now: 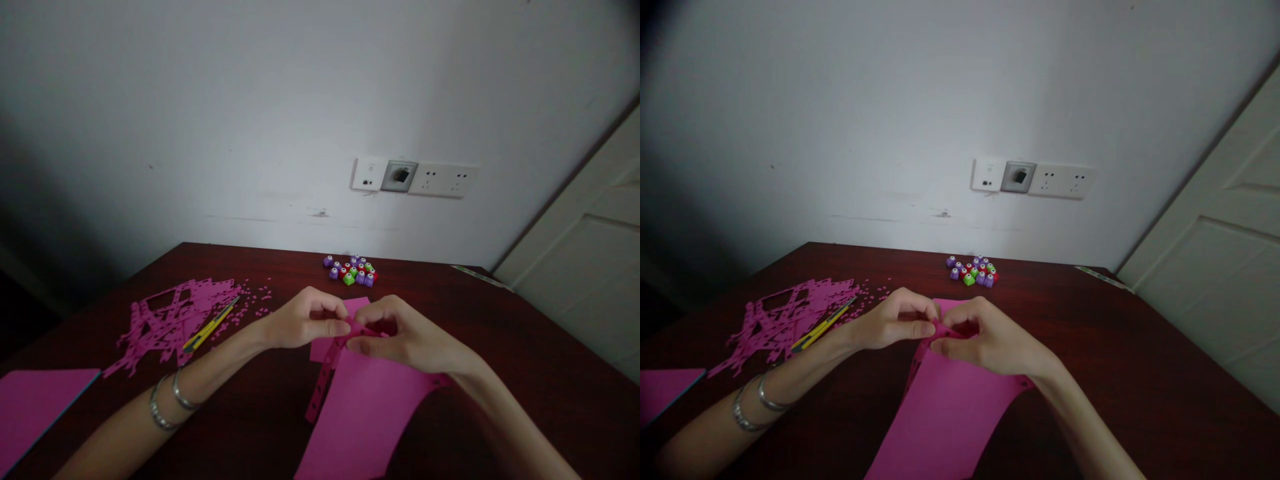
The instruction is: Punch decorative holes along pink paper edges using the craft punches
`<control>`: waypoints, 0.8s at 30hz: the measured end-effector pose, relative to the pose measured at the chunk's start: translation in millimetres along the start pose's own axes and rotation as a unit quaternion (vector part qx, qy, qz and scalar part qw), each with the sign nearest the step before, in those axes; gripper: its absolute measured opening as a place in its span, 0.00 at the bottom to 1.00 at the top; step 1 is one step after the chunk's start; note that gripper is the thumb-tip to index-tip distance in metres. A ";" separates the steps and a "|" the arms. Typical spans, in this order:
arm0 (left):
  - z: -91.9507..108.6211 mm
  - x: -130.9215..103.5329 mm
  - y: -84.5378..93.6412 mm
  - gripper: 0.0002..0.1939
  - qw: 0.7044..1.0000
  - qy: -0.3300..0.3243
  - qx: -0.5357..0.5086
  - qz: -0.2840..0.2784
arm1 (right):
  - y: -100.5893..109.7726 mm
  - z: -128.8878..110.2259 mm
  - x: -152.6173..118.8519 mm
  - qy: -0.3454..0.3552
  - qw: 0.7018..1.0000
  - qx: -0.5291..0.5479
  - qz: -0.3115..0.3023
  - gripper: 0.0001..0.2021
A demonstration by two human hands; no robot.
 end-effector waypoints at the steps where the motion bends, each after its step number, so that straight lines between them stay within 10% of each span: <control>1: 0.0 -0.1 0.2 0.08 1.000 0.001 -0.002 -0.001 | -0.1 -0.3 0.1 0.000 1.000 0.000 -0.003 0.07; 19: 1.4 0.6 13.5 0.10 0.998 0.024 0.059 -0.005 | 10.9 1.4 -4.7 -0.035 0.998 -0.039 0.017 0.15; 24: 4.2 1.0 25.0 0.10 0.971 -0.042 0.179 0.153 | 11.7 2.8 -1.8 -0.033 0.997 -0.049 0.058 0.16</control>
Point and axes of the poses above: each hand's wrist, its own x-axis towards the middle knuckle, its own y-axis out of the back of the hand, z = x × y, the point moved 3 cm from there along x, towards the middle knuckle, and after that the axes turned 9 degrees about -y, right-handed, at the moved point
